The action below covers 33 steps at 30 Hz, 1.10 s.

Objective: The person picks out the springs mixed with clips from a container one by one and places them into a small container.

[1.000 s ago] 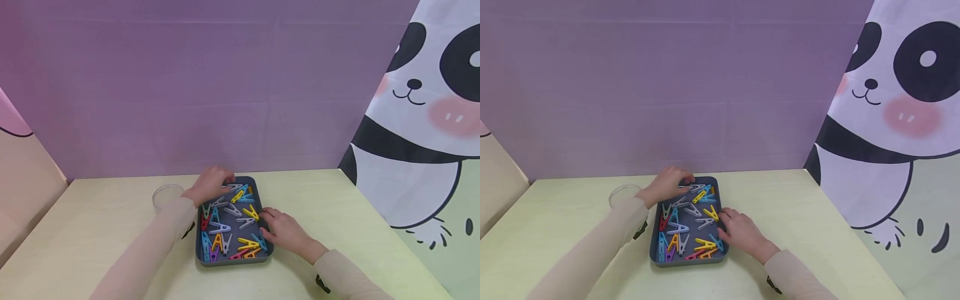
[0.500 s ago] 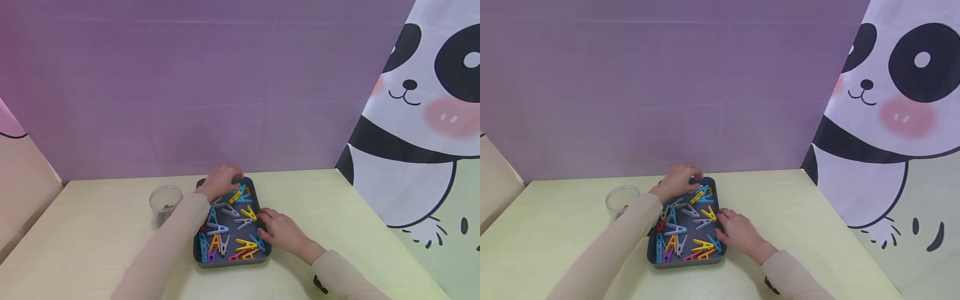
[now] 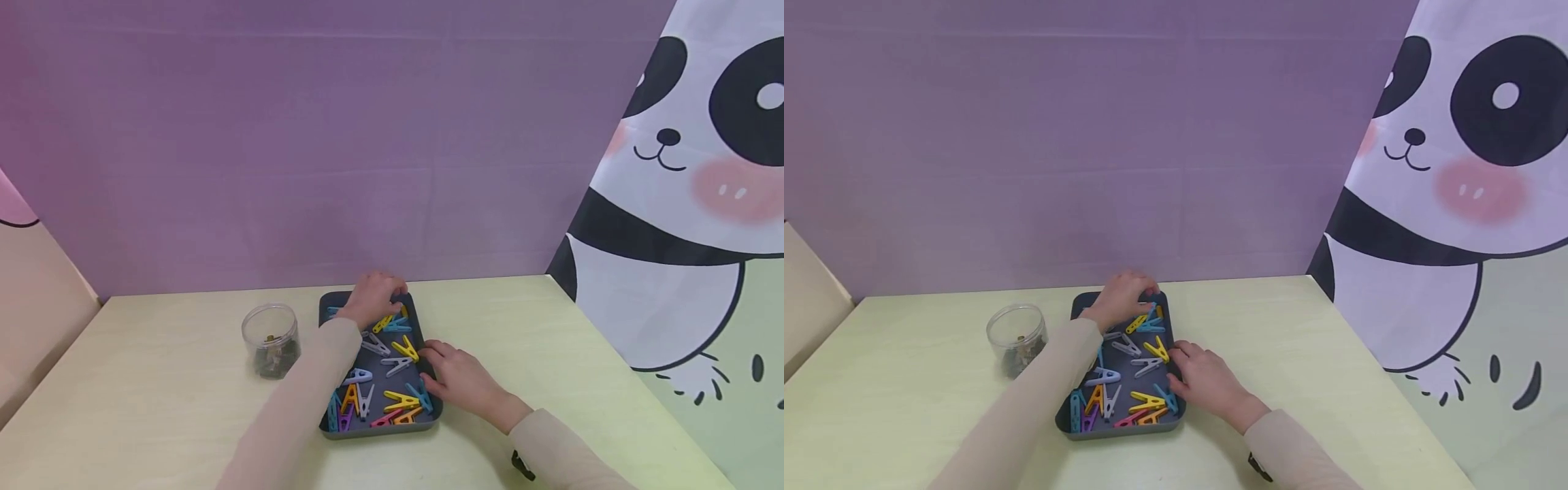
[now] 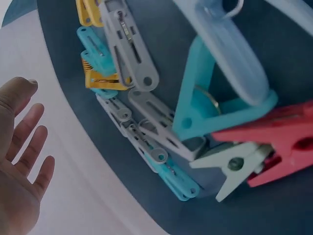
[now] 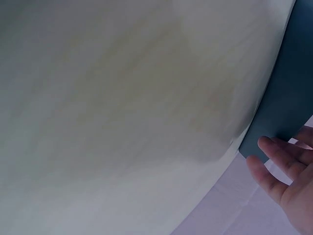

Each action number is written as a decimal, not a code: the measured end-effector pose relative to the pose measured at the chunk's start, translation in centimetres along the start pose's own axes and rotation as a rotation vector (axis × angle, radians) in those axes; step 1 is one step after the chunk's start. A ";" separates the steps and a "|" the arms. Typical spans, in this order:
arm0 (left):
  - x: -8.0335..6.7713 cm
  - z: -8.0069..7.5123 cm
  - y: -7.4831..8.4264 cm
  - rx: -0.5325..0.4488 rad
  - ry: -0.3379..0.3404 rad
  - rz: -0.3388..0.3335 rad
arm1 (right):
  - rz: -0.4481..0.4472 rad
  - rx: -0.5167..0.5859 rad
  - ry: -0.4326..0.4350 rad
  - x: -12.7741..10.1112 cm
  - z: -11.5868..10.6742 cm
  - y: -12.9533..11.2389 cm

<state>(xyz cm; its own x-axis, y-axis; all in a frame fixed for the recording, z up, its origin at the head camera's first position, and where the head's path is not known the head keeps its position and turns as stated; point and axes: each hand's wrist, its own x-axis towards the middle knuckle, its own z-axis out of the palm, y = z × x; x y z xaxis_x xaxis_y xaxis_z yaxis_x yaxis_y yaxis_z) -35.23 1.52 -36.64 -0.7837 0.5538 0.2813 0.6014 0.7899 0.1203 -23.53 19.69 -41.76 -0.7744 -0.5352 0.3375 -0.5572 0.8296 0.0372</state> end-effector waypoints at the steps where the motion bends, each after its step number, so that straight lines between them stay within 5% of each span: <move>1: 0.0 0.2 0.0 0.008 -0.003 -0.004 | 0.000 -0.001 -0.001 0.0 0.0 0.0; 17: 0.7 2.4 -0.5 0.124 -0.067 -0.055 | 0.002 0.002 -0.006 0.0 -0.3 -0.1; 33: 0.7 4.4 -0.7 0.120 -0.057 -0.041 | -0.014 0.005 0.012 0.0 -0.3 -0.2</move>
<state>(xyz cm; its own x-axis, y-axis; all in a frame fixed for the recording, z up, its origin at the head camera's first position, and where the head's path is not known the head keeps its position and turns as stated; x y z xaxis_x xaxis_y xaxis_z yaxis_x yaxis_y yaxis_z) -36.92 2.56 -40.74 -0.8170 0.5316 0.2234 0.5483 0.8361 0.0154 -23.35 19.54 -41.48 -0.7626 -0.5453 0.3479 -0.5699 0.8209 0.0372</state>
